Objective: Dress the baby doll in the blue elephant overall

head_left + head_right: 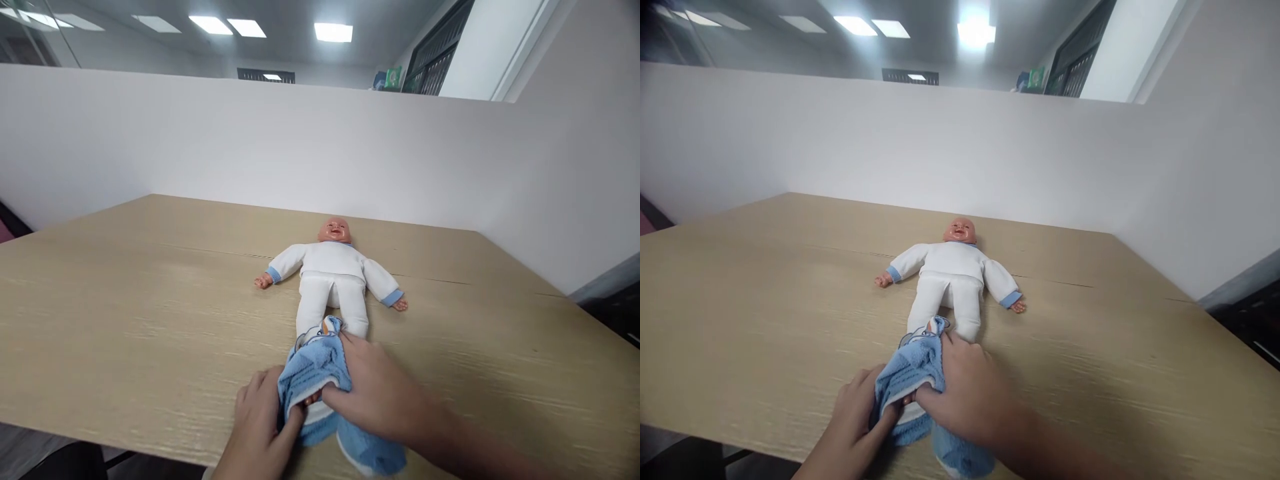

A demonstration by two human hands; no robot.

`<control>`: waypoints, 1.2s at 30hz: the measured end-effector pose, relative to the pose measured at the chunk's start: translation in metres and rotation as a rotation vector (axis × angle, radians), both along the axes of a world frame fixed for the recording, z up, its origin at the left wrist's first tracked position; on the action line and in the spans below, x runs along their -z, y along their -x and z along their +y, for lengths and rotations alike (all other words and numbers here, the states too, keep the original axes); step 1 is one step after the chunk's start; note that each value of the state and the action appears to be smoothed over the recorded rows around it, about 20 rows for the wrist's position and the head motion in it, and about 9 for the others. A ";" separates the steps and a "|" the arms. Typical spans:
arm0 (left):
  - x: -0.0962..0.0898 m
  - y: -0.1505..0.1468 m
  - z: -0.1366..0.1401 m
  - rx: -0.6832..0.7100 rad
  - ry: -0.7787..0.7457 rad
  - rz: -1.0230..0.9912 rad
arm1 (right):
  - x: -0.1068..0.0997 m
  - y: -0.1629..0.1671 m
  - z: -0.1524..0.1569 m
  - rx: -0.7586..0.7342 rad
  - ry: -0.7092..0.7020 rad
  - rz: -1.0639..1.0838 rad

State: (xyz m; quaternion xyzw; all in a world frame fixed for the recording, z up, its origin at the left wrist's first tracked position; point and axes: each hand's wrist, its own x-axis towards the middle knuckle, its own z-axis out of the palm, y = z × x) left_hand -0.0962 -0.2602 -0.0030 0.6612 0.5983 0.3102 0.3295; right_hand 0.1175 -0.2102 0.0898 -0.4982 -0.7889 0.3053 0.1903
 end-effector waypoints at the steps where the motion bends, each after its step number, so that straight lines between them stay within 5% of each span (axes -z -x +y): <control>1: 0.002 -0.001 -0.001 0.013 0.004 -0.011 | 0.002 0.000 -0.003 0.006 0.012 0.000; 11: -0.003 -0.013 0.005 -0.076 -0.052 -0.521 | 0.006 -0.006 0.004 -0.015 0.068 0.239; 17: -0.004 -0.008 0.027 -0.055 -0.145 -0.423 | 0.015 -0.011 0.030 -0.140 0.003 0.363; 23: -0.013 0.004 0.045 0.014 -0.045 -0.489 | 0.009 -0.026 0.048 -0.332 0.078 0.427; 28: -0.022 0.017 0.047 0.045 0.096 -0.509 | 0.027 -0.055 0.048 -0.222 0.214 0.418; 36: -0.026 0.031 0.042 0.153 0.204 -0.411 | 0.057 -0.065 0.056 -0.262 0.383 0.769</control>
